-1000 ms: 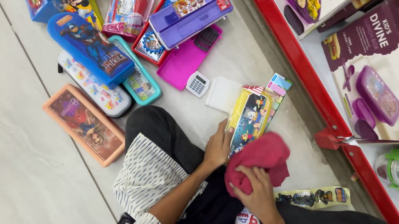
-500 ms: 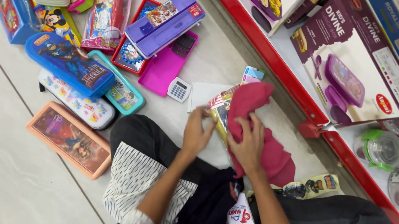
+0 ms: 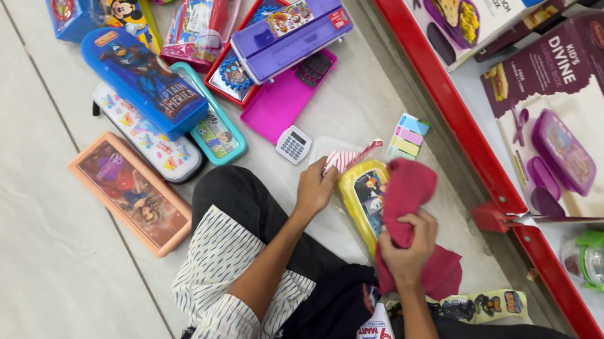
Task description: Organize and clean pencil cases and other stationary items on store shelves and the floor.
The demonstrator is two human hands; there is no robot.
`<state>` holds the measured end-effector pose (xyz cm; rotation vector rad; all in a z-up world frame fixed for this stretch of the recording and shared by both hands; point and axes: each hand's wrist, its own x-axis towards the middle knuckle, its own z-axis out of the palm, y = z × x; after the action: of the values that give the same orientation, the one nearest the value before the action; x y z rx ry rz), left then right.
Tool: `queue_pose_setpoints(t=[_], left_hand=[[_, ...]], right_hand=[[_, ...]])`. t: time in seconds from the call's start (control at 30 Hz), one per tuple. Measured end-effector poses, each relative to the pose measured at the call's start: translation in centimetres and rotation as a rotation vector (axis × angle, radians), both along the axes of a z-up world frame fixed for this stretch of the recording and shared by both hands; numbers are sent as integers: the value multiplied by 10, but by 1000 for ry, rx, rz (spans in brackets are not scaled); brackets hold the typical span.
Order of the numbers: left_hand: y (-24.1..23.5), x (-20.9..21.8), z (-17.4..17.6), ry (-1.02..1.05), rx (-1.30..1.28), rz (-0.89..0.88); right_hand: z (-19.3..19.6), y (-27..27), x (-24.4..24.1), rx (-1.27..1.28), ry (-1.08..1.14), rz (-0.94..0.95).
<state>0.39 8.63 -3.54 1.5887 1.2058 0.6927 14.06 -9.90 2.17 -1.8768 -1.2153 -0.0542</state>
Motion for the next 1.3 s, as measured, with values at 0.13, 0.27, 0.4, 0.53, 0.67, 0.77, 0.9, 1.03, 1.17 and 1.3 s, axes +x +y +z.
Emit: queue_pose_setpoints(t=[0.13, 0.27, 0.4, 0.53, 0.67, 0.77, 0.9, 1.03, 1.17, 1.3], left_hand=[[-7, -1, -18, -242, -146, -59], [-13, 2, 12, -413, -85, -162], [-9, -3, 37, -304, -205, -161], [-14, 0, 42, -388, -457, -158], [-23, 5, 9, -574, -623, -140], [-31, 12, -79, -722, -739, -126], [-25, 5, -34, -975, -1071, -36], [-25, 6, -20, -1009, -1124, 5], [-38, 7, -59, -968, -1052, -47], [-39, 5, 0, -930, -1076, -73]], right_hand=[[8, 0, -12, 43, -35, -80], [23, 13, -28, -12, -269, 40], [27, 25, -28, -163, -278, 176], [28, 27, -24, -241, -183, 168], [35, 48, -23, -274, -45, 9], [42, 64, -31, -200, 5, -26], [52, 54, -56, -176, 53, 248], [51, 53, -46, -257, 31, 421], [44, 81, -27, -312, -69, 302], [35, 105, -15, -344, -33, 170]])
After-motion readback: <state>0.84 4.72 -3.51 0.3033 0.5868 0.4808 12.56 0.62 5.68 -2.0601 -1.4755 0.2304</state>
